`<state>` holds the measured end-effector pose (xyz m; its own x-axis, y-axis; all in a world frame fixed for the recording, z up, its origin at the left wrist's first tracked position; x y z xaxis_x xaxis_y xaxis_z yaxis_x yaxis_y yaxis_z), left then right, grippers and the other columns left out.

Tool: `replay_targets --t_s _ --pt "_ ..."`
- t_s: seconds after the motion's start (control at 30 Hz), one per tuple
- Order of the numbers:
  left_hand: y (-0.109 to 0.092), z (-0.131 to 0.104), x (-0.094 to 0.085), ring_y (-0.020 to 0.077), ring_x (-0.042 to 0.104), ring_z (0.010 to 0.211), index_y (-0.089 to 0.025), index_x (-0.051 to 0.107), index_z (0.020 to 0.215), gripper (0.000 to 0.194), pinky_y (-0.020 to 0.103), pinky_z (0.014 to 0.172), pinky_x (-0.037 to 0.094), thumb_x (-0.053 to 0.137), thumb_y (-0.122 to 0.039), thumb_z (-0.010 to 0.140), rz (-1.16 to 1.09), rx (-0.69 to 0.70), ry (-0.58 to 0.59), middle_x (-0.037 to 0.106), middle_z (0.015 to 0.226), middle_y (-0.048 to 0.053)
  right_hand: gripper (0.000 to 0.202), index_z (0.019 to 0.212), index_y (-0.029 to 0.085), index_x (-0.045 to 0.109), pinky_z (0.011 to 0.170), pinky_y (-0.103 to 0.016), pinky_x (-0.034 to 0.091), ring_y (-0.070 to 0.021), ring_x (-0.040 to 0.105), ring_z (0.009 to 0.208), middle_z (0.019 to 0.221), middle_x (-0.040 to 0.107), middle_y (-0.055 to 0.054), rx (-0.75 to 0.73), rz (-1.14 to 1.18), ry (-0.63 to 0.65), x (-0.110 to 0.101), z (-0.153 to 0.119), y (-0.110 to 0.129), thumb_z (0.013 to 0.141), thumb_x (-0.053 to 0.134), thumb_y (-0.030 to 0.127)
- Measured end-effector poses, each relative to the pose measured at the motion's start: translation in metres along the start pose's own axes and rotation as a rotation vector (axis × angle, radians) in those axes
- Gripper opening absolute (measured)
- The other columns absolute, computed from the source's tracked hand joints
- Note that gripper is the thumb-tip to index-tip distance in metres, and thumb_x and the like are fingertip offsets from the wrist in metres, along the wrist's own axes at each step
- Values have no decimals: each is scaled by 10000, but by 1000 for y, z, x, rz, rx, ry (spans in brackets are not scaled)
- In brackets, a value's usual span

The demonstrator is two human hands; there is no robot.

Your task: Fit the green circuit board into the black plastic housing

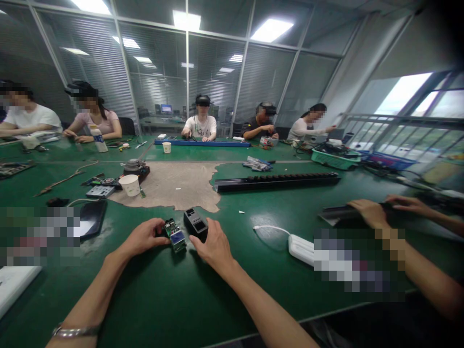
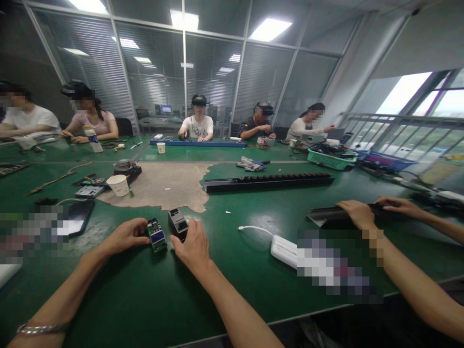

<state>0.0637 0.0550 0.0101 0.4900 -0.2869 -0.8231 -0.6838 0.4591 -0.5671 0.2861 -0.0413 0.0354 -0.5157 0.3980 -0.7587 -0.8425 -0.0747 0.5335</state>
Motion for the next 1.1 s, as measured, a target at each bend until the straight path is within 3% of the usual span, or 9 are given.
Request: replay_targets --t_s 0.13,0.27,0.47,0.67,0.9,1.1 --pt "1 1 1 164 503 696 -201 562 926 428 253 594 330 673 -549 704 -1 13 2 573 830 2 623 1271 134 481 868 -373 474 -276 584 1019 1113 576 -148 19 2 4 0 2 -2 783 644 483" --pt "1 0 1 162 502 704 -204 556 913 423 251 603 328 675 -553 706 6 12 -1 570 833 0 385 1079 175 590 785 -340 483 -241 607 900 988 611 -99 17 11 5 0 5 -3 798 635 434" --pt "-2 -1 0 153 503 706 -202 552 891 406 246 606 324 673 -544 709 1 -3 -1 559 806 -14 235 930 180 631 759 -295 459 -195 600 834 860 638 -49 -12 179 -45 -17 7 10 822 618 388" --pt "-2 -1 -1 157 514 697 -201 560 847 408 247 600 335 680 -560 696 -1 2 -7 565 789 -13 241 868 186 625 724 -283 453 -190 596 809 830 641 -38 -86 224 -42 -28 5 46 820 626 422" --pt "-1 -3 -5 168 529 714 -197 581 929 403 250 623 368 682 -514 701 -46 19 -24 586 803 -4 310 911 179 610 739 -305 469 -210 606 830 883 640 -72 -56 160 -3 -9 0 62 785 653 459" --pt "-5 -4 -8 170 534 715 -194 593 872 320 249 627 372 655 -469 722 -44 29 -23 585 788 -3 370 955 173 584 771 -338 481 -225 614 851 927 632 -96 -54 92 25 -1 -1 72 786 639 498"
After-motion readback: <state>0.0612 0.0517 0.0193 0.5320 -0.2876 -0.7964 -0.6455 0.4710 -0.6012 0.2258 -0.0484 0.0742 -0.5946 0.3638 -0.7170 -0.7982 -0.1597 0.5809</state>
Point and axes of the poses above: each hand's wrist, its own z-axis towards the middle knuckle, its own x-axis out of the palm, y = z × x, the point moved 7 cm from there along z, towards the middle knuckle
